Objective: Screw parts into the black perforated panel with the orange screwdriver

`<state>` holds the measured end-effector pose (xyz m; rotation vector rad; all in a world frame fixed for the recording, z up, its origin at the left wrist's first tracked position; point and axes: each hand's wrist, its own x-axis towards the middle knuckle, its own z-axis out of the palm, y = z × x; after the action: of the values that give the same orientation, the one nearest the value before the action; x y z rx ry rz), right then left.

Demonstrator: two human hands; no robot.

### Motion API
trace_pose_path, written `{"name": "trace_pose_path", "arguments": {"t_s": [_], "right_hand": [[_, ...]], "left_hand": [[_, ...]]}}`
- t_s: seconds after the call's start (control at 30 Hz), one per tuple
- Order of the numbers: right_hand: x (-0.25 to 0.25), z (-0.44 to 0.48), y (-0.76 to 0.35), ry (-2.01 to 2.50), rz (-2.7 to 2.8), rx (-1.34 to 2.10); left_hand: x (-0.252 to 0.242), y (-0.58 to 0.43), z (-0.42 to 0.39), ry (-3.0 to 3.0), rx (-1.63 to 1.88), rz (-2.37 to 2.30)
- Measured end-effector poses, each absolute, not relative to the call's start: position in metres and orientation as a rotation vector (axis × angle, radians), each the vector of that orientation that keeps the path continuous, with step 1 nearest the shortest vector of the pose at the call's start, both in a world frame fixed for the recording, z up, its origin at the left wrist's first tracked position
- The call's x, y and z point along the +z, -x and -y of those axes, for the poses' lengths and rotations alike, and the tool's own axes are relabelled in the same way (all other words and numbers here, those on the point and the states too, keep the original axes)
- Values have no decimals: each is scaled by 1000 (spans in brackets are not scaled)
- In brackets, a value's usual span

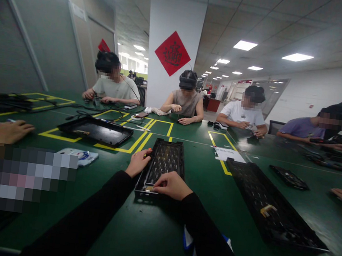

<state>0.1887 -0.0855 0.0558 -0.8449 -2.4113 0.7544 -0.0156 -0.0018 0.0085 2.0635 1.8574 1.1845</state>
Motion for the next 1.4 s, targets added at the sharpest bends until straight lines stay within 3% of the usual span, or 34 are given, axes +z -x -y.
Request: {"name": "trace_pose_path", "arguments": {"t_s": [0.5, 1.4], "right_hand": [[58, 87, -189, 879, 2379, 869], [55, 87, -187, 870, 2378, 740]], "left_hand": [[6, 16, 0, -2073, 1203, -1864], [15, 17, 11, -2064, 1164, -2021]]}}
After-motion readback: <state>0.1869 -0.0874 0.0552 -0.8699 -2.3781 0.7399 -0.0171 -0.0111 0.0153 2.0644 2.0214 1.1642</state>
